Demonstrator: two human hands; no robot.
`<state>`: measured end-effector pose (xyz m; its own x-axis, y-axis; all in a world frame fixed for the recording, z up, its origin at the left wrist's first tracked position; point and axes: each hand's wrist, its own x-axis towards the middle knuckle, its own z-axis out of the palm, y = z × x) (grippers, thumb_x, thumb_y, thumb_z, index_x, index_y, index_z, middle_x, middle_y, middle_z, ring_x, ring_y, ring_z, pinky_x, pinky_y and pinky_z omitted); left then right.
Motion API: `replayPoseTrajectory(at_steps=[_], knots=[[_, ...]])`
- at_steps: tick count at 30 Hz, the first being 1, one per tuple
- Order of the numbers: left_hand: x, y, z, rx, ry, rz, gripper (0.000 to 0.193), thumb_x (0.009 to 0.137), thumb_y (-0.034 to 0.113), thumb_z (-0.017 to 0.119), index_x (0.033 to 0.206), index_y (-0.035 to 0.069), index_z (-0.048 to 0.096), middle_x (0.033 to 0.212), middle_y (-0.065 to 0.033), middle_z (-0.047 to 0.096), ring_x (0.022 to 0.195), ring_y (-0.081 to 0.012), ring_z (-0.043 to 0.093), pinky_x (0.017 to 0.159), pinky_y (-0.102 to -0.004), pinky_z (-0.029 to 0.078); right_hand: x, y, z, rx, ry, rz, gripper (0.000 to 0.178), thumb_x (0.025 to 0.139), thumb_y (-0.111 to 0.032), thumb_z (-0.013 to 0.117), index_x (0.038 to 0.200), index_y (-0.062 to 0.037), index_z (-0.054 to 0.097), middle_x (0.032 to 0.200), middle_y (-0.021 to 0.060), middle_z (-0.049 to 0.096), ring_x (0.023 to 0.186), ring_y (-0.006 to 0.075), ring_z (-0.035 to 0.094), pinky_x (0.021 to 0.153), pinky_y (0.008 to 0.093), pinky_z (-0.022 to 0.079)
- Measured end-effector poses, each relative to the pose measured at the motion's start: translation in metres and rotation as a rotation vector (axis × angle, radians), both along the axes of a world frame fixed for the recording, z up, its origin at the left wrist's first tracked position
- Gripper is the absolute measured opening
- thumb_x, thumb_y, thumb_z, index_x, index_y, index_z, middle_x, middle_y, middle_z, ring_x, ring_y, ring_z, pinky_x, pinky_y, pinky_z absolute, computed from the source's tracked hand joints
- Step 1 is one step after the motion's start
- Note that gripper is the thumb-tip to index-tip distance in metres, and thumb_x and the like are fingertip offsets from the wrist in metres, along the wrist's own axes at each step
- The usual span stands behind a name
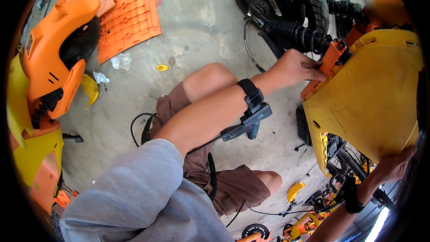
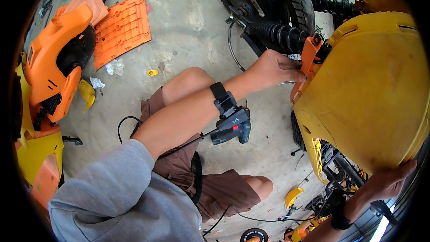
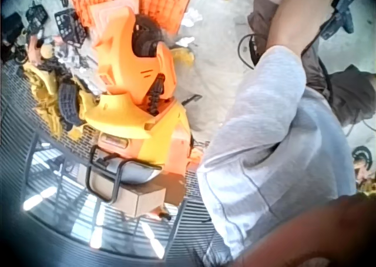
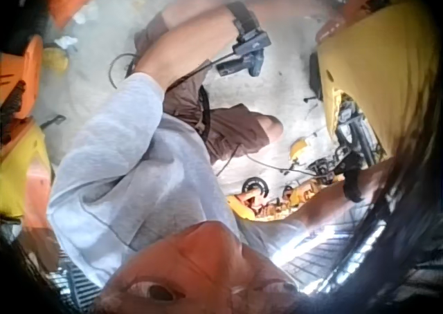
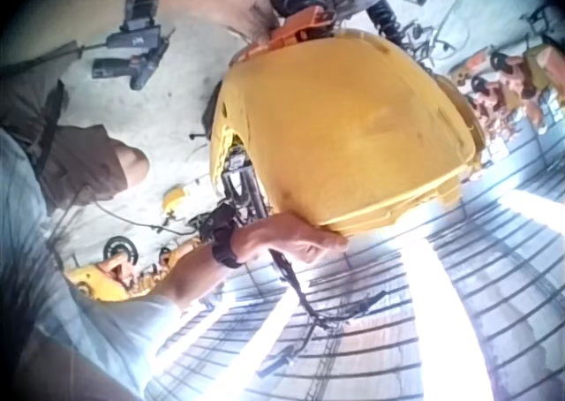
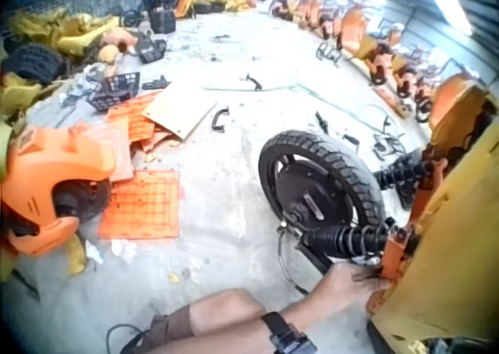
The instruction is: The person assembles a yellow electric scooter in a workshop filled with similar units. They use a power drill to attach a yellow plastic body panel to the rear of the scooter frame, then move to the front to attach the handlebar assembly.
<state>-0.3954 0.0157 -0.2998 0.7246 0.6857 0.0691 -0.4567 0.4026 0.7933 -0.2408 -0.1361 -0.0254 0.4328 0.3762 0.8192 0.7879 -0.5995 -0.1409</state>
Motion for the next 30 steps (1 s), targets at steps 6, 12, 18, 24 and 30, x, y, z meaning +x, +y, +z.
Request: replayPoseTrajectory(at_steps=[6, 12, 18, 24, 30], knots=[[-0.009, 0.005, 0.006, 0.095, 0.013, 0.096, 0.038, 0.071, 0.01, 0.078, 0.102, -0.007, 0.064, 0.084, -0.0078, 0.069, 0.073, -0.0089, 0.06, 0.07, -0.0243, 0.049, -0.011, 0.012, -0.004, 0.028, 0.113, -0.054, 0.055, 0.093, -0.047, 0.046, 0.108, 0.0027, 0.064, 0.101, 0.0125, 0.067, 0.089, 0.0194, 0.062, 0.076, 0.0316, 0.049], [-0.036, 0.016, 0.029, 0.35, 0.251, 0.048, 0.042, 0.069, 0.016, 0.079, 0.102, -0.005, 0.064, 0.077, -0.0078, 0.066, 0.062, -0.0134, 0.061, 0.059, -0.0273, 0.048, -0.012, 0.007, -0.002, -0.022, 0.054, -0.072, 0.055, 0.094, -0.047, 0.043, 0.108, 0.0028, 0.063, 0.099, 0.0136, 0.067, 0.085, 0.0192, 0.061, 0.073, 0.0316, 0.048], [-0.03, 0.007, 0.025, 0.002, -0.041, -0.047, 0.04, 0.082, 0.024, 0.069, 0.114, 0.0, 0.061, 0.082, -0.0091, 0.066, 0.071, -0.0084, 0.058, 0.063, -0.0239, 0.045, -0.012, 0.01, 0.006, -0.154, -0.074, -0.134, 0.054, 0.097, -0.044, 0.036, 0.104, 0.0019, 0.064, 0.096, 0.0124, 0.067, 0.082, 0.0187, 0.062, 0.069, 0.0325, 0.049], [-0.028, 0.002, 0.029, -0.097, -0.097, -0.031, 0.046, 0.08, 0.03, 0.071, 0.112, -0.001, 0.059, 0.085, -0.0105, 0.066, 0.072, -0.0124, 0.06, 0.068, -0.0287, 0.047, -0.013, 0.012, 0.002, -0.051, -0.005, -0.115, 0.057, 0.096, -0.047, 0.034, 0.107, 0.0009, 0.062, 0.098, 0.0117, 0.066, 0.083, 0.018, 0.059, 0.07, 0.0323, 0.048], [-0.006, 0.001, 0.011, 0.273, 0.104, 0.28, 0.041, 0.078, 0.029, 0.072, 0.103, -0.001, 0.061, 0.079, -0.014, 0.063, 0.072, -0.0253, 0.062, 0.065, -0.0341, 0.047, -0.021, 0.018, -0.003, 0.017, 0.024, -0.072, 0.06, 0.095, -0.049, 0.035, 0.108, 0.0015, 0.063, 0.097, 0.0116, 0.065, 0.082, 0.0192, 0.058, 0.069, 0.0322, 0.049]])
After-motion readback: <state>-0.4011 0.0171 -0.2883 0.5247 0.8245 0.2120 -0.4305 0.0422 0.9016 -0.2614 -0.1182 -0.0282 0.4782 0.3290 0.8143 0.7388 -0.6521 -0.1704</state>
